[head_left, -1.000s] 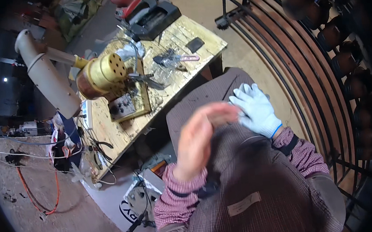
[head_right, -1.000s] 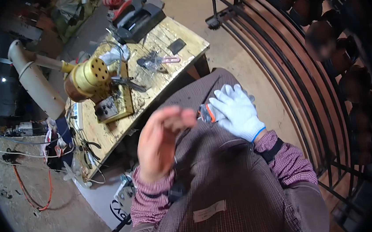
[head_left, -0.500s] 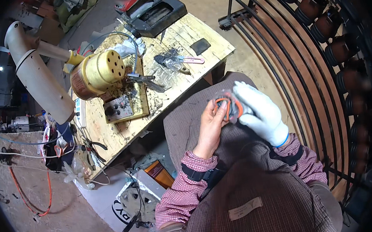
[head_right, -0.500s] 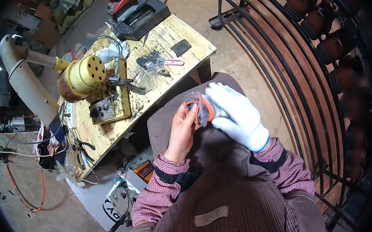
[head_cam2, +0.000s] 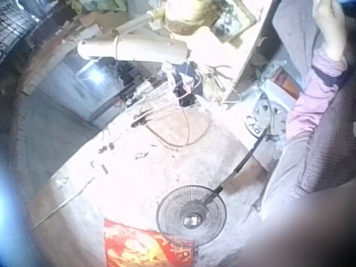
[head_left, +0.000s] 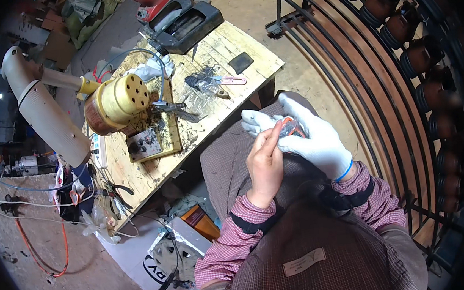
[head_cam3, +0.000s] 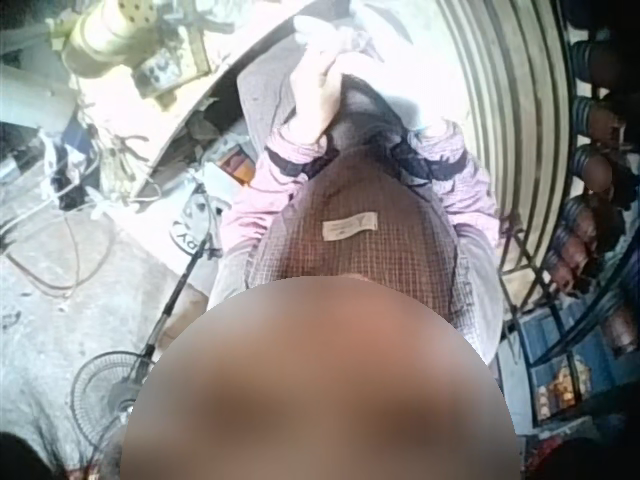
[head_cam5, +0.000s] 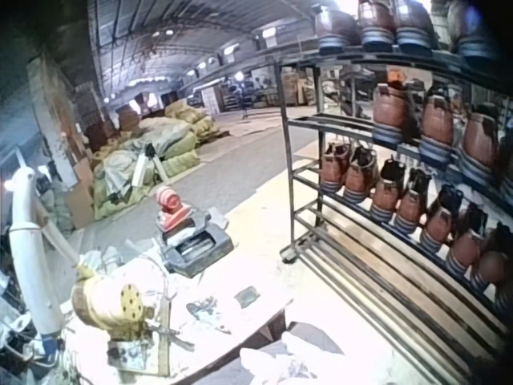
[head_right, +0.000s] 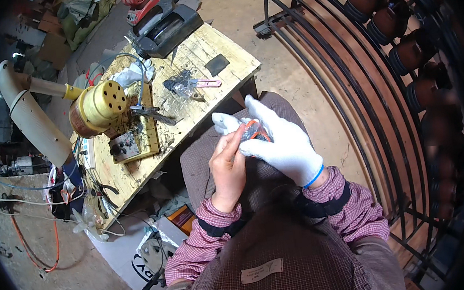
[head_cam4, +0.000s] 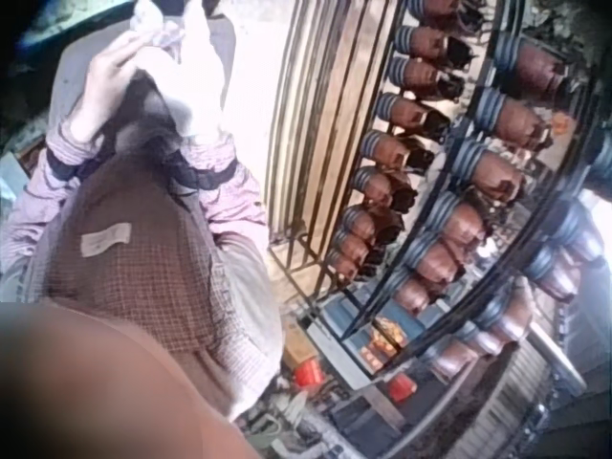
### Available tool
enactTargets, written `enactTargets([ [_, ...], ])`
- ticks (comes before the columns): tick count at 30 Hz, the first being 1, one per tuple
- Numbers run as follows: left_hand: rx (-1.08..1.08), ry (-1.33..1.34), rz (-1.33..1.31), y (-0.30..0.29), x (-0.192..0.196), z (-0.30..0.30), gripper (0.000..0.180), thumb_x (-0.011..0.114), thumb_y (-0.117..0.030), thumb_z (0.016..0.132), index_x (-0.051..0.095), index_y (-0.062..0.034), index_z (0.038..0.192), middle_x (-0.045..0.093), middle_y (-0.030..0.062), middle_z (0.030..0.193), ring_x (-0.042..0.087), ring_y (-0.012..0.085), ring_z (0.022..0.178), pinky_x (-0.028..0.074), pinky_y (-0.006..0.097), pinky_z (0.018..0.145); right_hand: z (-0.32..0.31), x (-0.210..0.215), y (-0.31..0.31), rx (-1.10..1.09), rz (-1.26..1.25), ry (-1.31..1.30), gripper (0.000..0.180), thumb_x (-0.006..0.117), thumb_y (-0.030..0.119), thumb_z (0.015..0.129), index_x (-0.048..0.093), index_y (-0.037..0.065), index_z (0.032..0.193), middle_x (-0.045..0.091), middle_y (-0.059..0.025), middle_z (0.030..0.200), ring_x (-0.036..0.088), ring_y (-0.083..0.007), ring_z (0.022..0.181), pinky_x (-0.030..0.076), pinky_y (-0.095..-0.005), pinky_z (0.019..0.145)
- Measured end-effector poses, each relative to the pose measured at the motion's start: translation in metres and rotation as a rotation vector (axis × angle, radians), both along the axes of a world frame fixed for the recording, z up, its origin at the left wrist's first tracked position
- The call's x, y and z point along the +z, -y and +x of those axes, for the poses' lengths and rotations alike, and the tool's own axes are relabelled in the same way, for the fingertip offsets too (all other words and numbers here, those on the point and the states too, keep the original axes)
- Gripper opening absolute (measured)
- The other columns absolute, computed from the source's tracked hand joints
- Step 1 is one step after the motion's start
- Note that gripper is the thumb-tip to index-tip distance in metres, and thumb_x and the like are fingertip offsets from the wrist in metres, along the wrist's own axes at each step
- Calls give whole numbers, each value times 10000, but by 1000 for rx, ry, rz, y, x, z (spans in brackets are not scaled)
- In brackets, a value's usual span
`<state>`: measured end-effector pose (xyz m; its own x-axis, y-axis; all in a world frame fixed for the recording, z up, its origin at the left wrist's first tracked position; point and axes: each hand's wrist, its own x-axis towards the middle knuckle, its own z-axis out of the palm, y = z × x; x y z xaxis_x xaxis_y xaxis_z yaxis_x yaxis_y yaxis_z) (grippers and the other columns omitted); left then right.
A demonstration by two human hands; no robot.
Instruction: The recorder prepares their hands with gloves and tape before inspecting and polishing the edges of leather shoe soles in a factory.
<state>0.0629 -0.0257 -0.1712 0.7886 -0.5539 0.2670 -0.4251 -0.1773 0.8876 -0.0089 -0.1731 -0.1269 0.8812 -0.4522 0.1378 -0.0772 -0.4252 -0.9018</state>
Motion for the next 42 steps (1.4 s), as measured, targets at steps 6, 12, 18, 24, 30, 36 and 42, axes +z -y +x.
enactTargets([
  [6,23,343,104,-5,5,1,414,787,67,866,795,-74,1255,774,109,1102,786,292,927,627,355,823,-16,-17,8,-72,-604,-46,592,772,129,863,718,80,1450,814,-139,1150,775,-297,904,593,-390,814],
  [12,-111,576,74,3,20,-11,404,786,-17,857,758,-70,1257,701,106,1215,746,299,1038,625,390,837,-20,-5,6,-165,-623,-106,508,710,56,886,747,55,1393,811,-147,1176,782,-292,954,601,-397,879],
  [18,-172,559,160,19,31,-37,452,679,-10,919,609,-8,1365,667,173,1295,736,334,1054,621,392,865,-21,-16,1,-118,655,129,445,626,76,1032,630,-97,1442,720,-211,1382,731,-268,1210,608,-396,1034],
  [24,-150,531,215,22,28,-48,416,628,-42,955,585,12,1365,680,186,1237,750,340,1015,627,378,850,-32,-40,0,-206,605,236,462,595,55,1023,616,-112,1453,675,-224,1477,660,-281,1341,514,-394,1164],
  [30,-181,395,506,19,24,-44,332,615,-23,943,679,-32,1268,752,126,1078,786,292,900,629,395,762,-23,-35,10,-131,-23,365,484,654,49,961,677,-50,1434,756,-216,1350,743,-310,1197,568,-408,1063],
  [36,-72,24,-21,11,-6,-6,216,584,-29,1053,727,-1,1213,769,183,1055,787,275,875,619,330,773,-6,7,18,108,-794,258,629,772,29,725,719,-40,1348,756,-174,994,748,-393,859,597,-488,763],
  [42,-51,-953,-593,-3,-11,1,342,519,20,1115,633,119,1422,717,163,1406,680,251,1325,502,370,1178,17,19,-6,92,-834,380,404,748,114,837,769,24,1230,711,-56,890,653,-250,702,513,-394,611],
])
